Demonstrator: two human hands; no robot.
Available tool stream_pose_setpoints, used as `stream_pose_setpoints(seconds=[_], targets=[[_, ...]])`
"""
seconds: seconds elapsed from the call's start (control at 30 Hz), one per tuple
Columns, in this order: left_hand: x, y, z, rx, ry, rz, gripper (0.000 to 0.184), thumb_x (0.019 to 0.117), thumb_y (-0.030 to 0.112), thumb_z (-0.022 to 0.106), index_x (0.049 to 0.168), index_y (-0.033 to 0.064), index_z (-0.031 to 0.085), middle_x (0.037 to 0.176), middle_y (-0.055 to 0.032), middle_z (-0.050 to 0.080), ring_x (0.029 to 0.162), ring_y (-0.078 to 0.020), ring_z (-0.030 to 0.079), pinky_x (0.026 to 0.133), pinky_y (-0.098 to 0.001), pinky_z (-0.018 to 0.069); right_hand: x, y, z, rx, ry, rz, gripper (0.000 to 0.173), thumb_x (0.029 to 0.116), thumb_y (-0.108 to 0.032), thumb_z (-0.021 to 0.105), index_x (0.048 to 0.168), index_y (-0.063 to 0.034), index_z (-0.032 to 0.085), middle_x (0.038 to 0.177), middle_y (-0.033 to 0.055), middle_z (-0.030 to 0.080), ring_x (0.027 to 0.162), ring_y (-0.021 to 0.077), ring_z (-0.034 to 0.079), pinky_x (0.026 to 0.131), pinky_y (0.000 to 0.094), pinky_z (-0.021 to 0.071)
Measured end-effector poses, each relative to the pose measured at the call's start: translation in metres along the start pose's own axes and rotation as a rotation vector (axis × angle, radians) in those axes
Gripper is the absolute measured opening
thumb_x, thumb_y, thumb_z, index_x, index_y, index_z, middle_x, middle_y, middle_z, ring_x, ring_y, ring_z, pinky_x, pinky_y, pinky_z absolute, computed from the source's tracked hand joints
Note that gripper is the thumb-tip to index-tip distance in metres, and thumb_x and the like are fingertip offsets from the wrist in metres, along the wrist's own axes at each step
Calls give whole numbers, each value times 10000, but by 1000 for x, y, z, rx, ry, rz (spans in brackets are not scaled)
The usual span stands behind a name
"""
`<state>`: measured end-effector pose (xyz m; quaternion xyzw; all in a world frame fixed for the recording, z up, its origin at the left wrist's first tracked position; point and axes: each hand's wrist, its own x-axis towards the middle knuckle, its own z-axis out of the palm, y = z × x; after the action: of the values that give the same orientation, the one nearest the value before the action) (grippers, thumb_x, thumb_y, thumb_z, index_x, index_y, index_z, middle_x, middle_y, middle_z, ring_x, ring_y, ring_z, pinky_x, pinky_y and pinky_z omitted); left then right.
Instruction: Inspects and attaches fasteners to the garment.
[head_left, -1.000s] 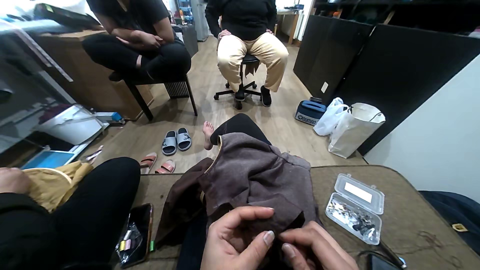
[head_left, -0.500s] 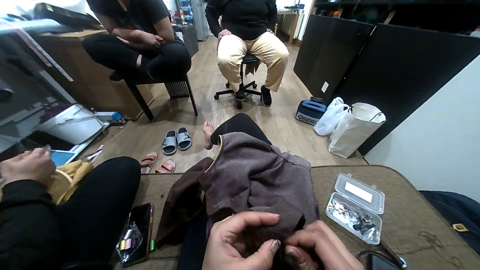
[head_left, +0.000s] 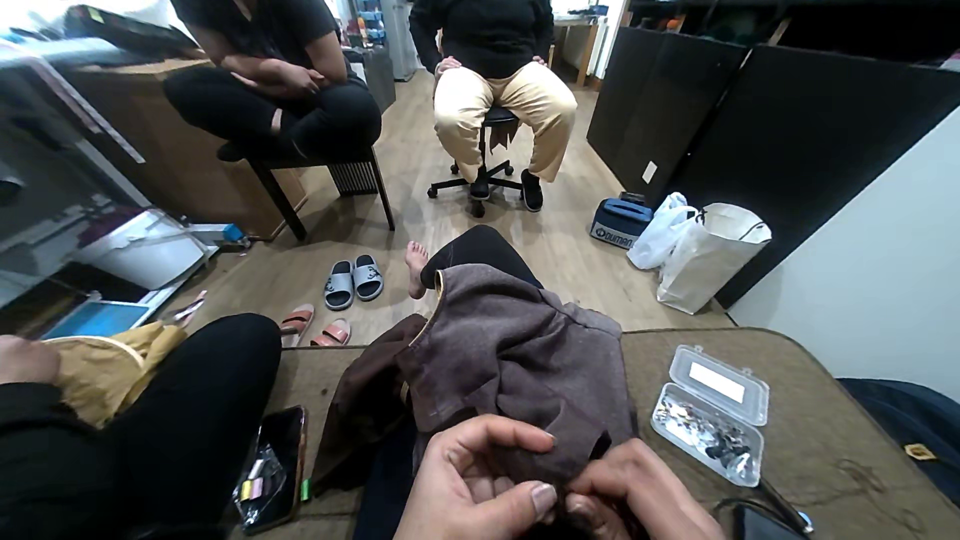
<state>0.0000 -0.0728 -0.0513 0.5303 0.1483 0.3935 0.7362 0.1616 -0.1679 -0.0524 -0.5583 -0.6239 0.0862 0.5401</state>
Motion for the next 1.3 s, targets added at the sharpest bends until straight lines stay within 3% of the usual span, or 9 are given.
stream_pose_setpoints(seconds=[0.17, 0.57, 0.8, 1.03, 1.3], targets=[[1, -3, -3, 46, -5, 101, 213, 910, 2, 711, 1079, 118, 771, 1028, 54, 768, 888, -11, 711, 815, -210, 599, -2, 7, -1, 5, 7, -21, 168, 995, -188, 678, 959, -24, 671, 886, 78, 598, 840, 23, 596, 773, 99, 490], [-4, 0, 7, 178, -11, 153, 239, 895, -82, 682, 1110, 8, 735, 1060, 26, 764, 922, -24, 713, 832, -233, 608, -2, 1, 0, -25, 34, -3, 221, 984, -169, 655, 837, -8, 617, 800, 79, 580, 768, 33, 573, 706, 97, 462], [-8, 1, 10, 257, -33, 173, 214, 886, -93, 690, 1092, -44, 722, 1034, -21, 766, 875, -28, 714, 808, -229, 607, -1, -6, -1, -58, 42, -11, 229, 959, -135, 657, 790, 7, 597, 761, 92, 562, 735, 55, 556, 680, 102, 447], [-8, 1, 10, 133, 44, 150, 248, 901, -72, 681, 1113, 40, 743, 1067, 37, 764, 911, -27, 717, 824, -233, 612, 1, -3, 0, 86, -1, 44, 232, 978, -189, 698, 873, 13, 648, 829, 80, 603, 772, 10, 592, 700, 95, 490], [-6, 2, 10, 55, 32, 74, 258, 896, -79, 677, 1111, 45, 747, 1063, 26, 764, 902, -32, 716, 817, -237, 607, -2, 1, -2, 157, -9, 51, 172, 982, -144, 682, 902, 5, 652, 860, 63, 600, 811, 1, 594, 730, 100, 501]])
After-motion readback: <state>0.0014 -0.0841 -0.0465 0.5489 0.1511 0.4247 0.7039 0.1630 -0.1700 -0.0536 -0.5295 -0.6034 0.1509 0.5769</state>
